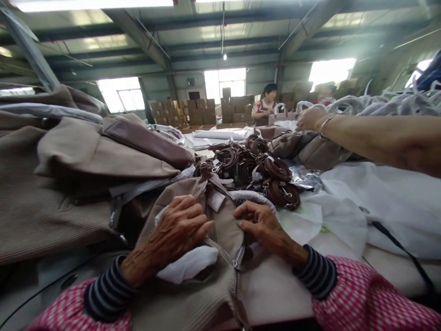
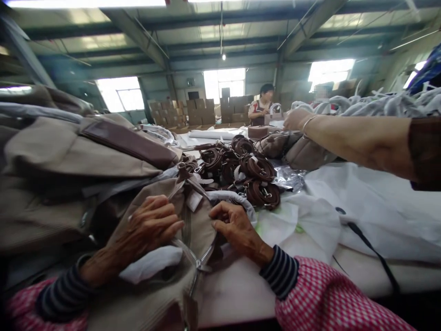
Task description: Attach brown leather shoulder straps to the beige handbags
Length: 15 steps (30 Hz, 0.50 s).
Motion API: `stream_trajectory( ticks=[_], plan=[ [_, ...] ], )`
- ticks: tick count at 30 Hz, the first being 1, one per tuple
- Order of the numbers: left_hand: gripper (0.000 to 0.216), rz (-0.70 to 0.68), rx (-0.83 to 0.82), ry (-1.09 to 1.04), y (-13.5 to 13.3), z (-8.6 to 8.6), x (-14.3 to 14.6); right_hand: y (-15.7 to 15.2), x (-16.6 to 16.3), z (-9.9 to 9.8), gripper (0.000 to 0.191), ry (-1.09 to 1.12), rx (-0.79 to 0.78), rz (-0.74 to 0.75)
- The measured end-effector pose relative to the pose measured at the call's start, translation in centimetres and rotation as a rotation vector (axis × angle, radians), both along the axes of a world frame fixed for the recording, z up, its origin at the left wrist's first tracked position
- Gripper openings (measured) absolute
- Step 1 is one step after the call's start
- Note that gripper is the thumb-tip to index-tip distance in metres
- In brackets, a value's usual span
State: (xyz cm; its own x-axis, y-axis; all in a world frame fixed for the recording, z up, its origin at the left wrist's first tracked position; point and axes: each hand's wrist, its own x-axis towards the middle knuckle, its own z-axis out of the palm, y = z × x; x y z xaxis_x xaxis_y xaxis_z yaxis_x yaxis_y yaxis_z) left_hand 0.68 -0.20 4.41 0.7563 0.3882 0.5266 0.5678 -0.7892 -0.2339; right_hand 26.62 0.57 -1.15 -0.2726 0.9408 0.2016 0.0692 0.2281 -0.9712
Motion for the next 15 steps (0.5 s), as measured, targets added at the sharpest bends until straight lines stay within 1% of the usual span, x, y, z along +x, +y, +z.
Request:
stream_trajectory(
  ticks=[4, 7, 9, 11, 12, 13, 15],
  plan=[
    [0.041, 0.007, -0.080, -0.089, 0.1, -2.5, -0.6, 0.0, 0.2, -0.3, 0.013, -0.130, 0.149, -0.025],
    [0.036, -0.031, -0.117, -0.160, 0.2, -3.1, -0.7, -0.2, 0.3, -0.5, 0.010, -0.251, 0.311, -0.070],
    [0.031, -0.058, -0.128, -0.175, 0.3, -3.1, -0.7, -0.6, 0.1, -0.2, 0.008, -0.371, 0.492, -0.136],
    [0.031, -0.061, -0.147, -0.155, 0.3, -3.0, -0.6, -1.0, -0.4, 0.6, 0.012, -0.539, 0.711, -0.219],
    [0.033, -0.056, -0.156, -0.136, 0.3, -2.9, -0.5, -1.2, -0.7, 1.2, 0.014, -0.638, 0.808, -0.231],
    [0.037, -0.048, -0.163, -0.115, 0.4, -2.8, -0.5, -1.3, -1.2, 1.8, 0.016, -0.741, 0.883, -0.202],
    [0.041, -0.038, -0.164, -0.080, 0.4, -2.6, -0.4, -1.2, -2.3, 3.2, 0.015, -0.944, 0.946, -0.063]
  ],
)
